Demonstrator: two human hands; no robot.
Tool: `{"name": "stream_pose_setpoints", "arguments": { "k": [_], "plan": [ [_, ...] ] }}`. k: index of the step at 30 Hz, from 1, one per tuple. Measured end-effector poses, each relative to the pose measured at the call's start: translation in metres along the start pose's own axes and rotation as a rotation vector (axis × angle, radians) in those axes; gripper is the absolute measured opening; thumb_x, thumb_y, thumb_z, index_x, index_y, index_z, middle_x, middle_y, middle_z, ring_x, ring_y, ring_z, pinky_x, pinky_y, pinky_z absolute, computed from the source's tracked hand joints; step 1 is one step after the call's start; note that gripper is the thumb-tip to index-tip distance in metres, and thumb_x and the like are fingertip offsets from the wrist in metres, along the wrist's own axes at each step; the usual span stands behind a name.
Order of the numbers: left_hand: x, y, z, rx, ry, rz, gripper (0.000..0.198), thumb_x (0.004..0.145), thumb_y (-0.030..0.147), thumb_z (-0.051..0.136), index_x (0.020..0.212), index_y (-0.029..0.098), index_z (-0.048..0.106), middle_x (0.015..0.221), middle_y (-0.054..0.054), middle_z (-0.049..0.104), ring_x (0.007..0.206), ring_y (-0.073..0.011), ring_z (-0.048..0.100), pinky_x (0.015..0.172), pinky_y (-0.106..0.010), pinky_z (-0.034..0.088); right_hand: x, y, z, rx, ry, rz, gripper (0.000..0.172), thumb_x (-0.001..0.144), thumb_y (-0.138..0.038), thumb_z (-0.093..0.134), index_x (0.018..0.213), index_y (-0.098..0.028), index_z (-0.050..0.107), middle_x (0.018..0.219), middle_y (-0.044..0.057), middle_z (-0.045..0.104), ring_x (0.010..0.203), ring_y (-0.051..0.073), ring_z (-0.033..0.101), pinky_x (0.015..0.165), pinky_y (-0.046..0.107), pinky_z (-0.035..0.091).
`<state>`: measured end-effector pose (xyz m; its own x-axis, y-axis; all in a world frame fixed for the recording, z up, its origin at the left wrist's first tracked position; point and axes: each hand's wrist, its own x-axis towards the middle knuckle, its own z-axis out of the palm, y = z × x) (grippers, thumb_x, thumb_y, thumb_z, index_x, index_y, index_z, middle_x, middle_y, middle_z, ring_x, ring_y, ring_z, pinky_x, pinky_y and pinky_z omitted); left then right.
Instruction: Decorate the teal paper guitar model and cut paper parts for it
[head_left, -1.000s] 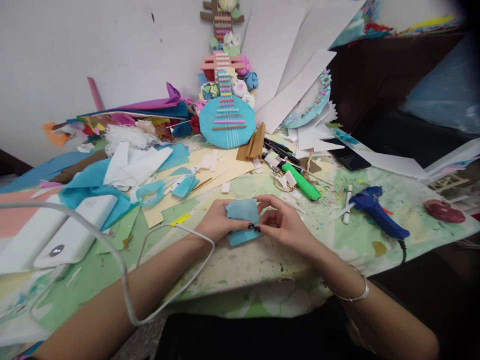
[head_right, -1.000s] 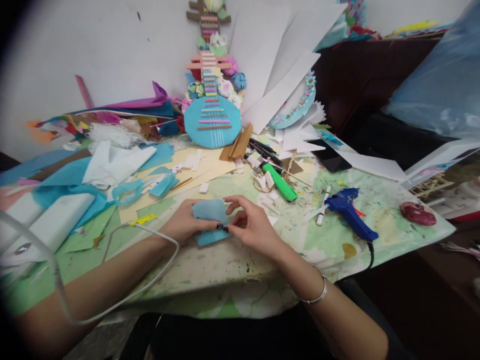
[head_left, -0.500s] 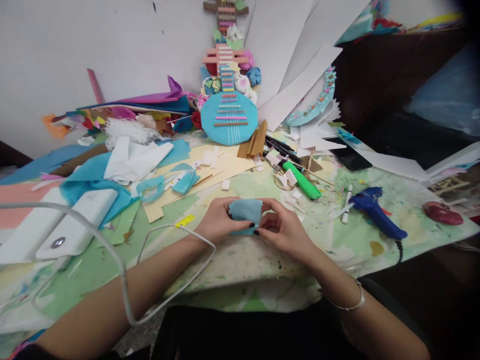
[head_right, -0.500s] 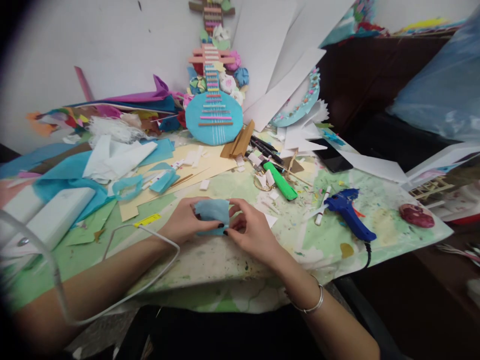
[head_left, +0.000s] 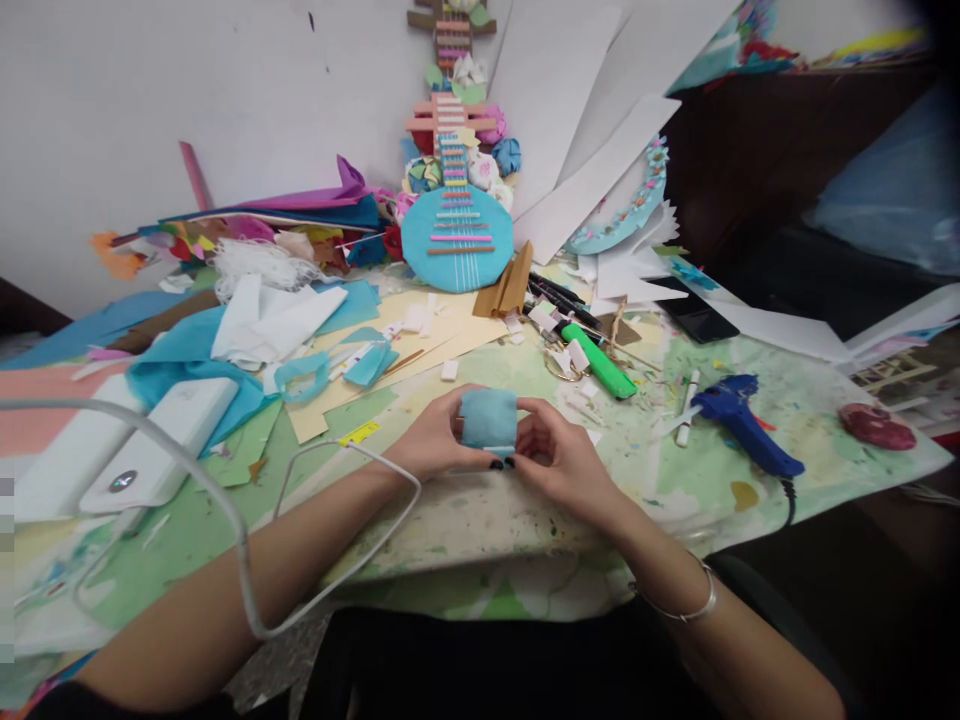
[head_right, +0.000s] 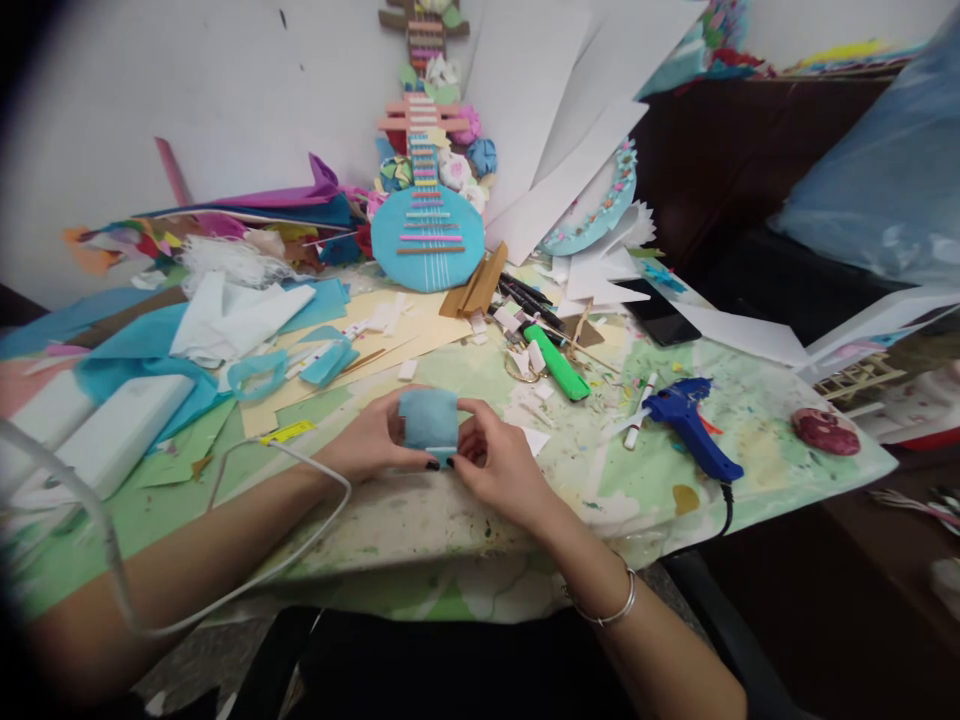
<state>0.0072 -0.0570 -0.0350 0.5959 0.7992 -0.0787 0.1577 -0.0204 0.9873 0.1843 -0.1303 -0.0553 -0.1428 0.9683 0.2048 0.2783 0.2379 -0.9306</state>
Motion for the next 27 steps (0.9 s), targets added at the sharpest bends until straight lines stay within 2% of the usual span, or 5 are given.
{"name": "stream_pose_setpoints", "arguments": {
  "k": [5, 14, 21, 23, 27],
  "plan": [
    [-0.001, 0.0, 0.003, -0.024, -0.06, -0.035, 0.057, 0.054, 0.021, 0.08, 0.103, 0.013, 0.053, 0.087, -0.006, 0.068, 0.076, -0.0182, 0.065, 0.067, -0.029, 0.052, 0.0, 0.004, 0.0, 0.086, 0.039, 0.01, 0.047, 0.073, -0.011, 0.059, 0.116, -0.024, 0.044, 0.082, 0.001, 0.059, 0.073, 0.014, 0.06, 0.066, 0.028, 0.05],
    [-0.004, 0.005, 0.006, 0.093, 0.047, -0.06, 0.061, 0.057, 0.024, 0.077, 0.113, 0.011, 0.058, 0.062, 0.0, 0.066, 0.05, -0.0114, 0.056, 0.045, -0.017, 0.034, 0.001, 0.005, 0.0, 0.154, 0.075, 0.03, 0.043, 0.074, -0.019, 0.063, 0.113, -0.022, 0.047, 0.083, 0.002, 0.061, 0.075, 0.016, 0.062, 0.066, 0.029, 0.051],
    [-0.005, 0.008, 0.006, 0.056, 0.06, -0.067, 0.066, 0.054, 0.023, 0.078, 0.116, 0.011, 0.058, 0.07, -0.004, 0.071, 0.058, -0.0152, 0.063, 0.05, -0.02, 0.043, -0.001, -0.001, -0.004, 0.131, 0.092, -0.001, 0.041, 0.077, -0.023, 0.064, 0.115, -0.022, 0.048, 0.087, 0.003, 0.065, 0.081, 0.017, 0.064, 0.073, 0.032, 0.054],
    [-0.005, 0.009, 0.006, 0.054, 0.069, -0.076, 0.067, 0.054, 0.022, 0.078, 0.117, 0.011, 0.058, 0.071, -0.005, 0.071, 0.058, -0.0153, 0.063, 0.05, -0.02, 0.043, -0.007, -0.007, -0.014, 0.037, 0.189, -0.024, 0.038, 0.08, -0.025, 0.062, 0.115, -0.023, 0.05, 0.094, 0.005, 0.066, 0.087, 0.018, 0.064, 0.08, 0.035, 0.053],
    [-0.006, 0.01, 0.007, 0.069, 0.105, -0.087, 0.062, 0.054, 0.019, 0.076, 0.113, 0.01, 0.06, 0.065, -0.003, 0.07, 0.051, -0.0125, 0.06, 0.044, -0.018, 0.039, -0.032, -0.013, -0.053, -0.264, 0.591, -0.049, 0.03, 0.083, -0.025, 0.058, 0.113, -0.022, 0.055, 0.098, 0.006, 0.067, 0.092, 0.021, 0.064, 0.089, 0.041, 0.05]
  ]
}}
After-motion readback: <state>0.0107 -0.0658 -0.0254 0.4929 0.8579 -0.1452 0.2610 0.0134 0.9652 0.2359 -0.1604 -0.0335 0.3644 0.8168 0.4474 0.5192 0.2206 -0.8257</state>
